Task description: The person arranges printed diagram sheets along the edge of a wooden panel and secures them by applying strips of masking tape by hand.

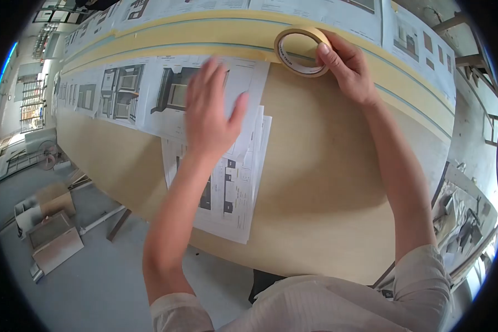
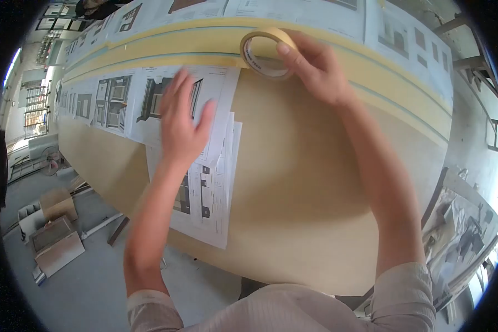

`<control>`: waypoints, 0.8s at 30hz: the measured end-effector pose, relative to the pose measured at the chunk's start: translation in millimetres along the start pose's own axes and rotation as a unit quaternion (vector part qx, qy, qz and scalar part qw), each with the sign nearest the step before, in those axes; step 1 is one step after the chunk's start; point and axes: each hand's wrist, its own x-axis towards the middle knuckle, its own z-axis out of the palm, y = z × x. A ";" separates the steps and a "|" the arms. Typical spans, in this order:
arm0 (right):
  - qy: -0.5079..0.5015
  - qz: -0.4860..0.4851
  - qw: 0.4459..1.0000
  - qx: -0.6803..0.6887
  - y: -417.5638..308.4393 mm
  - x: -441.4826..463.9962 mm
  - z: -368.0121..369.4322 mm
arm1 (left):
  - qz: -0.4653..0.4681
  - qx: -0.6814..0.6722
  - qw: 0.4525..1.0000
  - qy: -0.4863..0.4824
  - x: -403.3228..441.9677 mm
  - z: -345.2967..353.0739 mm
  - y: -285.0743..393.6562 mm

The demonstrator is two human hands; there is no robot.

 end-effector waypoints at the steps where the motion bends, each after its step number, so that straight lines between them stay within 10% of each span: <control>1: 0.004 0.009 1.000 -0.011 1.3 -0.2 -1.7 | -0.053 -0.006 0.999 0.000 -23.1 -19.4 5.1; 8: 0.032 0.109 0.993 0.017 8.8 4.8 -1.1 | -0.198 0.036 0.966 -0.163 -187.7 -98.9 83.8; 19: 0.263 -0.076 0.940 -0.202 8.3 -3.9 18.4 | -0.046 -0.121 0.950 -0.285 -179.8 -96.9 178.1; 24: 0.275 -0.024 0.943 -0.183 -5.2 -7.0 21.4 | 0.029 0.078 0.949 -0.304 -165.9 -90.3 195.2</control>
